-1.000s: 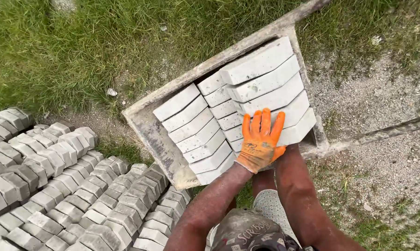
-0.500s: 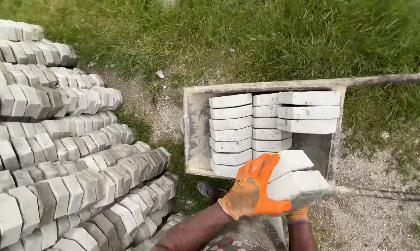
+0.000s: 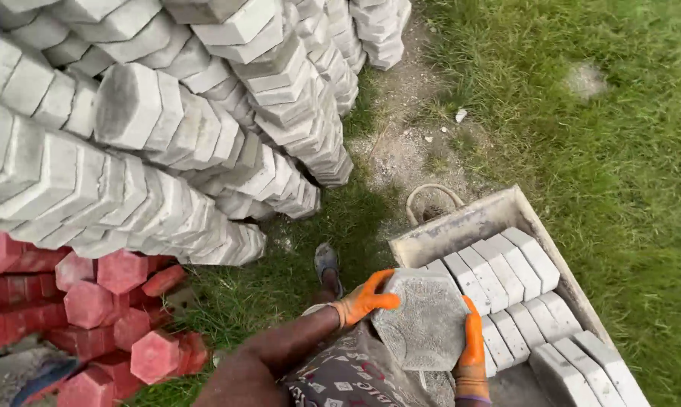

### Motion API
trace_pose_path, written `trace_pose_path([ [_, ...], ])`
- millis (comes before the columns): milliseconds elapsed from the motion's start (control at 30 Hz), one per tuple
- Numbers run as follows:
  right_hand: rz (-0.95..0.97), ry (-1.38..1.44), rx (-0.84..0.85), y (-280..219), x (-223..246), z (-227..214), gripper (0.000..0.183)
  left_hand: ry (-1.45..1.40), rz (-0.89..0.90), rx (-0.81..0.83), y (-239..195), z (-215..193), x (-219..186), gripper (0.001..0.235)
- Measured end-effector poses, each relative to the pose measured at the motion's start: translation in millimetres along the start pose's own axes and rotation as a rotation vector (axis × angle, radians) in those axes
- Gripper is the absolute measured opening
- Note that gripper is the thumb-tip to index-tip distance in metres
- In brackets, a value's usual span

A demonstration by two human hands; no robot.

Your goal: Loading concrete hexagonal and rectangular pavers into a wheelbarrow from stacks on the ground.

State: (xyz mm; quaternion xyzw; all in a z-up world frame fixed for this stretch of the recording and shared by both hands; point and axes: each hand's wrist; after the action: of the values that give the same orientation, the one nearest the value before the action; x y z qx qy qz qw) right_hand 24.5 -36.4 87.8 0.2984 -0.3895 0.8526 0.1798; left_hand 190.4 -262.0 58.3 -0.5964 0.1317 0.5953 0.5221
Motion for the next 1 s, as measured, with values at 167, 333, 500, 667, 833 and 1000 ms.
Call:
trace_pose_path([
  [167,0.041,-0.387,0.313,57,-1,110,0.073,-0.298,0.185,-0.209,-61,-75,-32,0.083],
  [333,0.044,-0.625,0.537,127,-31,265,0.07,-0.417,0.265,-0.442,-111,-164,-75,0.078],
  [500,-0.005,-0.808,0.759,115,-24,477,0.067,-0.588,0.533,-0.697,-160,-238,-152,0.076],
  [667,-0.002,-0.869,0.922,106,-12,669,0.062,-0.795,0.716,-0.864,-184,-311,-245,0.08],
  [833,0.161,-0.827,0.986,118,-14,803,0.053,-0.877,0.707,-0.981,-210,-348,-331,0.087],
  [1000,-0.58,-1.494,1.068,127,-10,808,0.052,0.934,0.706,-1.708,-190,-337,-350,0.075],
])
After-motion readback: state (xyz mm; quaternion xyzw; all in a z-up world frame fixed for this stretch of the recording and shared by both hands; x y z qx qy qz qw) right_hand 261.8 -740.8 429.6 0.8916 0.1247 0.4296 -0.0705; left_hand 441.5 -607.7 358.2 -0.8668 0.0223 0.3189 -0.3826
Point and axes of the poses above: each hand's wrist, its own y-axis towards the middle knuckle, its own z-axis out of the palm, x = y × z, and after that the axes turned 2 degrees about -y, right-handed
